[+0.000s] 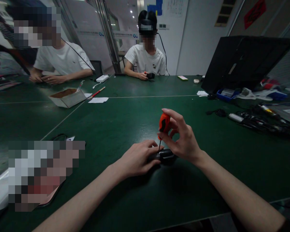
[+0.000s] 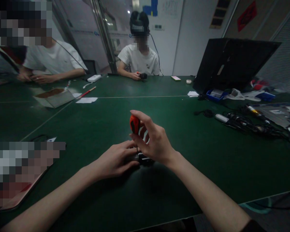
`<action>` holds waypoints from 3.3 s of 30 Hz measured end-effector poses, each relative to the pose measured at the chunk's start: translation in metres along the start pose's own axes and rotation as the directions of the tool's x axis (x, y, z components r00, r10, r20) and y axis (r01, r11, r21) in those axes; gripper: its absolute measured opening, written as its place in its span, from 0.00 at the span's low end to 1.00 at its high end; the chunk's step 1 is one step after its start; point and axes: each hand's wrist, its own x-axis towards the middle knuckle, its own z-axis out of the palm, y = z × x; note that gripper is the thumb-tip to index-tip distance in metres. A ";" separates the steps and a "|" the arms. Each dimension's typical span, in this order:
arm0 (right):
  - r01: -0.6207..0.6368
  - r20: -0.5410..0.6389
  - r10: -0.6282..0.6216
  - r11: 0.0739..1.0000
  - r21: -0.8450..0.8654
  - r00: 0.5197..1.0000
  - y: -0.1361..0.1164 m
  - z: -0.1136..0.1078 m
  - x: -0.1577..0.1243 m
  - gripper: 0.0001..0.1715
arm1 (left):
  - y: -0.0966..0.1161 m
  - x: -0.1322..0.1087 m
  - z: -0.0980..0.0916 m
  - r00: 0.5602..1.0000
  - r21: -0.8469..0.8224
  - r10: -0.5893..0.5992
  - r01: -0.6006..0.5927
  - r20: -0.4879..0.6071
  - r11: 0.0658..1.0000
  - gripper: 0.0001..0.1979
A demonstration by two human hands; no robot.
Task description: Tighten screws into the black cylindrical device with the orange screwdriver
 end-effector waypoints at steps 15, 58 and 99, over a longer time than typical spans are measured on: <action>0.020 -0.094 -0.026 0.998 -0.066 0.995 0.005 0.002 0.003 0.35 | 0.002 0.002 0.003 0.996 0.155 0.052 -0.040 -0.068 0.987 0.15; -0.018 0.222 0.022 1.000 -0.016 0.975 0.018 -0.019 0.060 0.20 | -0.005 0.001 0.005 0.997 0.031 0.045 -0.044 -0.062 0.999 0.19; -0.265 0.170 0.208 0.842 0.470 0.963 0.022 -0.017 0.062 0.17 | -0.005 0.001 0.005 0.997 0.046 0.048 -0.045 -0.067 0.998 0.17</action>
